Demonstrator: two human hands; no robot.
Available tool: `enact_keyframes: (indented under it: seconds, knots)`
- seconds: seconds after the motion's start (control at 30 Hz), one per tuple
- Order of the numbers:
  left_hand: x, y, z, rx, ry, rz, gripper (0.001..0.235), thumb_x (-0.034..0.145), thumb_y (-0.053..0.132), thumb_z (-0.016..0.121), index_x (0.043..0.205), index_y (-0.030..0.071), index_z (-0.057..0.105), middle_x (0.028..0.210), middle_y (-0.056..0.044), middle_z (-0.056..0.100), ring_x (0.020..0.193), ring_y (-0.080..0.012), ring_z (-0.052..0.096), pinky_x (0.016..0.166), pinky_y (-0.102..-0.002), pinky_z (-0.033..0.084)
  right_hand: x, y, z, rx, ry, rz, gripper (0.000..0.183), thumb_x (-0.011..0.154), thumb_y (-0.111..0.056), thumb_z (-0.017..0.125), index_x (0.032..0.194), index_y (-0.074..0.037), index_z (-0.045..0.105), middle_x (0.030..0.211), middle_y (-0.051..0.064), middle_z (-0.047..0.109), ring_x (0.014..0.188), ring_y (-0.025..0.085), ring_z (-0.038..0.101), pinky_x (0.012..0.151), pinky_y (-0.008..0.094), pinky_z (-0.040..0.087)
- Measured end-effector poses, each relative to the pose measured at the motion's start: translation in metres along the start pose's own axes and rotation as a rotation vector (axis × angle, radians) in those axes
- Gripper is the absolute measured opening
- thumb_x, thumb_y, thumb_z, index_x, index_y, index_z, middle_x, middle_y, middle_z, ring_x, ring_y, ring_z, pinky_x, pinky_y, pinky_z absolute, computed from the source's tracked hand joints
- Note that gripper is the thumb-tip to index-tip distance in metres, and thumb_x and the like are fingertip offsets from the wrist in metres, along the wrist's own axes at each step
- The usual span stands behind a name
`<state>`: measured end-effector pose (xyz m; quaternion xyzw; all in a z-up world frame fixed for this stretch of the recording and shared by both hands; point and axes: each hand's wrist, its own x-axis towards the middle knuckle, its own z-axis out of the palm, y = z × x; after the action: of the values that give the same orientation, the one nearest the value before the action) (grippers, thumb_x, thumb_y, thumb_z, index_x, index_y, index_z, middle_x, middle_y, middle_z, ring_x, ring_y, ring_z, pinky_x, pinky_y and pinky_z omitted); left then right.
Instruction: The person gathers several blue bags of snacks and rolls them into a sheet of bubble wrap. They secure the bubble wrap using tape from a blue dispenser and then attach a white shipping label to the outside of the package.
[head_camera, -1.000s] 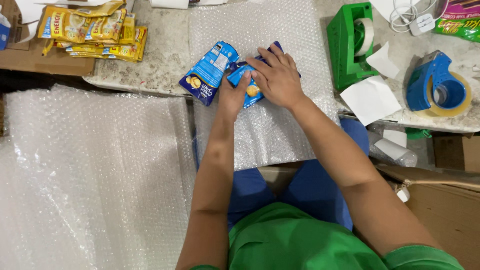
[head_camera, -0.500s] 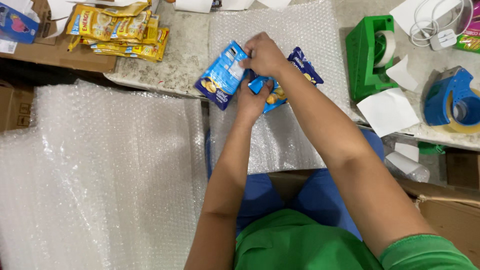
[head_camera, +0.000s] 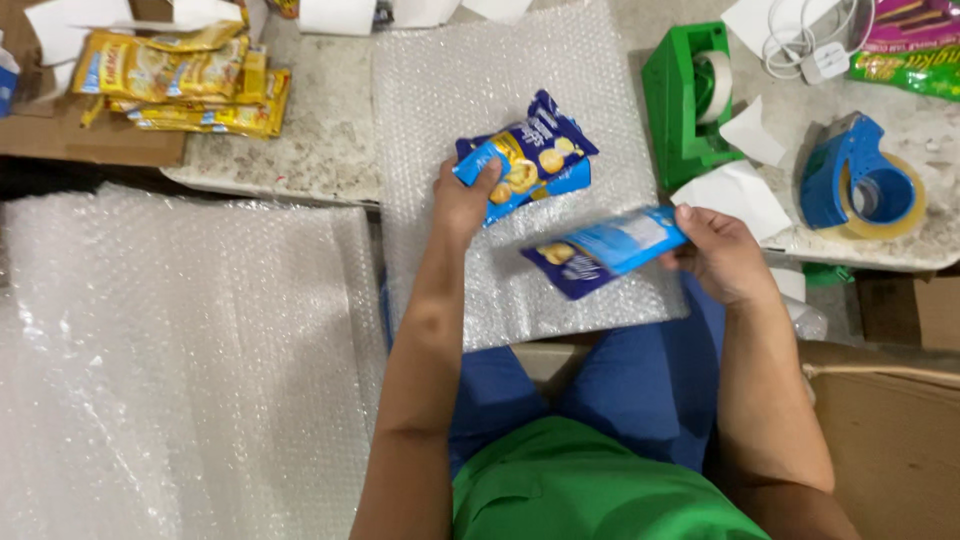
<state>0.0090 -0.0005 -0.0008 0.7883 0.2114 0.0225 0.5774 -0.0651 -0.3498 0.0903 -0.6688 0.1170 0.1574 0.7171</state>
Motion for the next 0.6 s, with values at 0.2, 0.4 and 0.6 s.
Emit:
enact_keyframes:
  seconds: [0.2,0.4,0.6]
  knots:
    - [0.002,0.006,-0.002,0.017,-0.016,-0.016,0.079,0.081,0.048,0.081,0.135,-0.004,0.055,0.126,-0.024,0.065,0.113,-0.0342,0.068,0.094,-0.043,0.055,0.004,0.021,0.029,-0.234,-0.068,-0.064,0.028,0.082,0.0,0.077,0.108,-0.007,0.071,0.11,0.011,0.072,0.098,0.017,0.068,0.082,0.029,0.056]
    - [-0.003,0.013,-0.004,0.007,-0.008,0.015,0.084,0.082,0.048,0.082,0.139,-0.005,0.049,0.129,-0.025,0.063,0.117,-0.0345,0.066,0.099,-0.042,0.052,0.018,-0.036,0.035,-0.458,0.011,-0.831,0.015,0.099,-0.012,0.074,0.106,-0.002,0.065,0.118,0.007,0.063,0.108,0.015,0.058,0.094,0.029,0.049]
    - [0.009,-0.013,0.008,0.066,-0.017,-0.063,0.064,0.086,0.039,0.075,0.135,0.003,0.056,0.128,-0.024,0.064,0.113,-0.0351,0.069,0.097,-0.042,0.056,0.106,-0.074,0.082,0.175,-0.103,-0.455,0.035,0.106,-0.032,0.068,0.124,-0.002,0.065,0.113,0.005,0.07,0.1,0.013,0.065,0.091,0.027,0.055]
